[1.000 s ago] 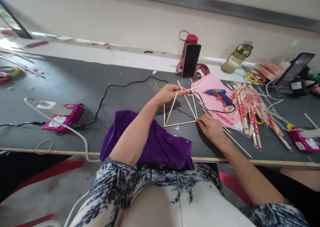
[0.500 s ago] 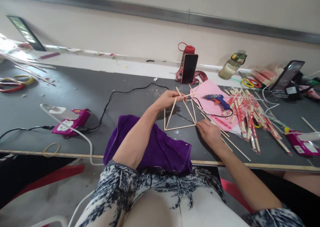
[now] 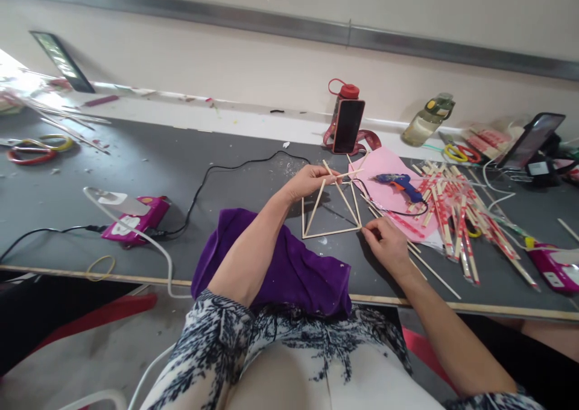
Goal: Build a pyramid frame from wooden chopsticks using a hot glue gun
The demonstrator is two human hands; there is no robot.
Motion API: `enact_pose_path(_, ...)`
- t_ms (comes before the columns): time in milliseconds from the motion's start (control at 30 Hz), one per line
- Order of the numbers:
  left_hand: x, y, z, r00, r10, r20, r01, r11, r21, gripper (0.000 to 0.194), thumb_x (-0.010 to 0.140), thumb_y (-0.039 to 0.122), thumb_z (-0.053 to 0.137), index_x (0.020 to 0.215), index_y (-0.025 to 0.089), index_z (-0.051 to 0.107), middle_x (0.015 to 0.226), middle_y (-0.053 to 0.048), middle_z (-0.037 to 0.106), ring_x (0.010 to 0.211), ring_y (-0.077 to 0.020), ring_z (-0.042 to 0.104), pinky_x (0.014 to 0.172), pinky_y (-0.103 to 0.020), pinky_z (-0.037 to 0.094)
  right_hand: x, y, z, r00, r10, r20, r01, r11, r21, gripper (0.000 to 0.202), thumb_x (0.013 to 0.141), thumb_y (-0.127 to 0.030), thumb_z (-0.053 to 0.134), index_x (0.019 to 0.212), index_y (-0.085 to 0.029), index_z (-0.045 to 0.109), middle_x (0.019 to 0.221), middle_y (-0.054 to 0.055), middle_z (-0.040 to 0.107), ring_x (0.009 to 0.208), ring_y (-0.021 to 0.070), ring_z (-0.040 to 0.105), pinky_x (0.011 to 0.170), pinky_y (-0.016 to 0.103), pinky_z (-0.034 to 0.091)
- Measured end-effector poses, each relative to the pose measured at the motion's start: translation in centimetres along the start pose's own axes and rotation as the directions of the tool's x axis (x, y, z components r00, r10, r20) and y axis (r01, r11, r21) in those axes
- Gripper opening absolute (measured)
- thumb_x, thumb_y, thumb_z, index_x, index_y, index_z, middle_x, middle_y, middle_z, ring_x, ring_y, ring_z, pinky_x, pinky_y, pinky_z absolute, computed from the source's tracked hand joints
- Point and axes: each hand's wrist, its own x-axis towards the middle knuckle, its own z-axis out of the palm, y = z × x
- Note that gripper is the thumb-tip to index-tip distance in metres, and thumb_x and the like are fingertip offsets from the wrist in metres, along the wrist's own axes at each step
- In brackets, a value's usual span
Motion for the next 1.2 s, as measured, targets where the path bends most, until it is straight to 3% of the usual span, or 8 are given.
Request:
enact_pose_path(367, -0.6, 0.8, -0.2, 0.997, -0.007, 0.081, 0.006, 1.000, 0.014, 0.049, 0.076, 0.043, 0.064, 0.116, 0.014, 0.064, 0.119, -0.011, 0.063, 0.107, -0.0196, 0.057, 0.099, -0.035, 0.038, 0.1, 0.0, 0.0, 1.000, 0.016, -0.006, -0.016, 1.000, 0.016, 0.012, 0.085, -0.028, 0.055, 0.076, -0.020, 0.053, 0.073, 0.001, 0.056, 0.069, 0.0150, 0.053, 0.064, 0.028, 0.042)
enact_pose_path(667, -1.0, 1.7, 0.1, 0.991, -0.016, 0.133, -0.010, 0.982, 0.189, 0.050, 0.081, 0.046, 0.057, 0.121, 0.016, 0.061, 0.118, -0.009, 0.064, 0.110, -0.0210, 0.056, 0.099, -0.034, 0.038, 0.3, -0.4, -0.3, 0.997, 0.030, -0.076, -0.026, 0.998, 0.050, 0.013, 0.083, -0.026, 0.057, 0.073, -0.020, 0.051, 0.072, 0.000, 0.053, 0.064, 0.0136, 0.049, 0.062, 0.028, 0.040)
enact_pose_path(833, -0.8, 1.3, 0.1, 0.990, 0.006, 0.139, -0.035, 0.976, 0.213, 0.050, 0.082, 0.049, 0.055, 0.116, 0.015, 0.065, 0.114, -0.009, 0.066, 0.109, -0.0208, 0.056, 0.098, -0.032, 0.039, 0.7, -0.7, -0.7, 0.997, 0.056, -0.056, -0.049, 0.991, 0.123, 0.009, 0.082, -0.024, 0.057, 0.073, -0.020, 0.054, 0.073, 0.001, 0.056, 0.067, 0.0141, 0.052, 0.063, 0.028, 0.042)
enact_pose_path(1033, -0.6, 0.9, 0.0, 0.990, 0.025, 0.139, -0.049, 0.984, 0.172, 0.048, 0.080, 0.051, 0.056, 0.111, 0.016, 0.068, 0.109, -0.008, 0.067, 0.105, -0.0199, 0.058, 0.095, -0.031, 0.040, 3.8, -1.8, -1.7, 0.991, 0.134, 0.001, -0.130, 0.960, 0.248, 0.008, 0.079, -0.025, 0.058, 0.082, -0.021, 0.065, 0.082, 0.002, 0.064, 0.067, 0.0140, 0.056, 0.063, 0.029, 0.044)
enact_pose_path(1200, -0.5, 0.8, 0.1, 0.989, 0.028, 0.144, -0.051, 0.986, 0.158, 0.049, 0.081, 0.052, 0.055, 0.110, 0.014, 0.068, 0.111, -0.009, 0.067, 0.104, -0.0202, 0.058, 0.094, -0.030, 0.040, 7.7, -2.5, -0.7, 0.959, 0.268, 0.088, -0.276, 0.825, 0.493, 0.031, 0.070, -0.028, 0.067, 0.100, -0.019, 0.066, 0.084, 0.002, 0.067, 0.068, 0.0140, 0.057, 0.066, 0.030, 0.047)
